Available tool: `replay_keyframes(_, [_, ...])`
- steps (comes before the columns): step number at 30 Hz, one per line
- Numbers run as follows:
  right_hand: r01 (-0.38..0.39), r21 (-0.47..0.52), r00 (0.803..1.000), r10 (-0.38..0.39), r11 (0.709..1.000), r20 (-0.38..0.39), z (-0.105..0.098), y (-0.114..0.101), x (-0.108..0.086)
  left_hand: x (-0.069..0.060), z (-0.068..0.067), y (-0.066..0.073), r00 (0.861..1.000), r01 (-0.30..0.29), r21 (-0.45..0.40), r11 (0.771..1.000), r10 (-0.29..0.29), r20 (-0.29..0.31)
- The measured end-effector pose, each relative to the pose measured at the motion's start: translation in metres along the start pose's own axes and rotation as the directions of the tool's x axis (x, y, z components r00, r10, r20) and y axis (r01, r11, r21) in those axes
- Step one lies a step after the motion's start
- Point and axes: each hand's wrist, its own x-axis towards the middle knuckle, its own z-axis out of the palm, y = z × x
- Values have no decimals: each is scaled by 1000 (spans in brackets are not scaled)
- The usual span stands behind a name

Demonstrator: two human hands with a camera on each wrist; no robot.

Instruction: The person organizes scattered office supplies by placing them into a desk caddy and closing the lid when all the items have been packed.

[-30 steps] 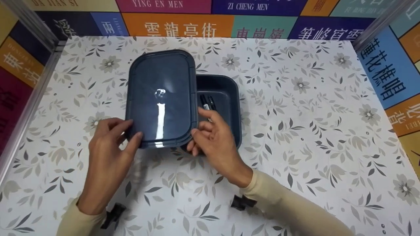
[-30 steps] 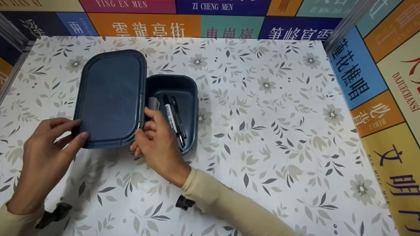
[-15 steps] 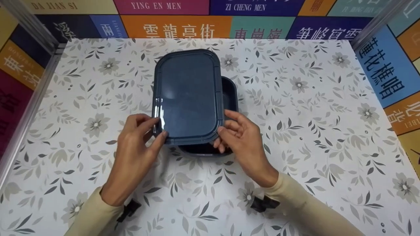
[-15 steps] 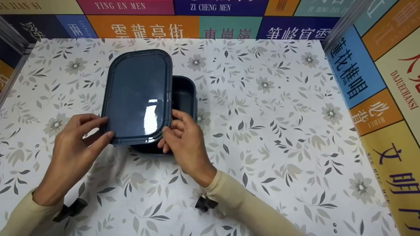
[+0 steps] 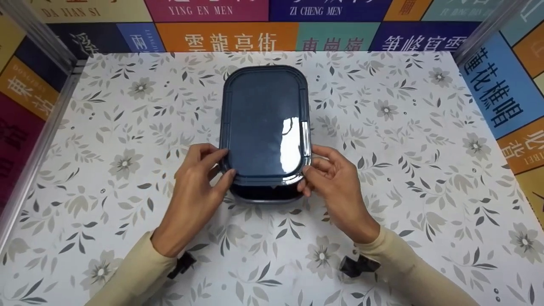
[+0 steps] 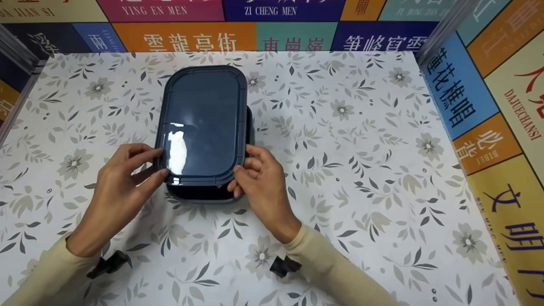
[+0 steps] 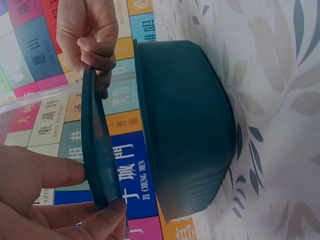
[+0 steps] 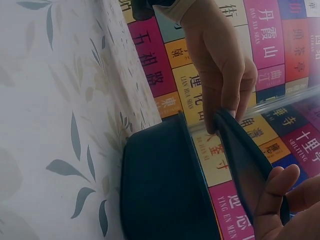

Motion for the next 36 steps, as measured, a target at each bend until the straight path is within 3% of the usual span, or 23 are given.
replay_keyframes(10, [20, -3, 999, -20, 1000, -37, -15, -6, 2, 6, 12, 3, 996, -25, -22, 999, 27, 81])
replay_keyframes(14, [43, -8, 998, -43, 999, -36, -18, -9, 3, 8, 15, 4, 993, -17, 19, 1000, 14, 115])
replay_keyframes(19, [83, -56, 995, -86, 995, -50, -20, -10, 3, 8, 18, 3, 989, 4, -8, 1000, -3, 146])
replay_keyframes(25, [83, -122, 991, -94, 989, -90, -20, -11, 2, 8, 22, 1, 987, 11, 1, 1000, -11, 163])
replay_keyframes(30, [82, -144, 989, -99, 986, -113, -18, -14, 4, 6, 26, 0, 985, 32, -41, 999, -24, 171])
replay_keyframes(36, [146, -178, 981, -165, 973, -101, -13, -19, 6, 6, 30, 2, 976, 45, -52, 998, -33, 213])
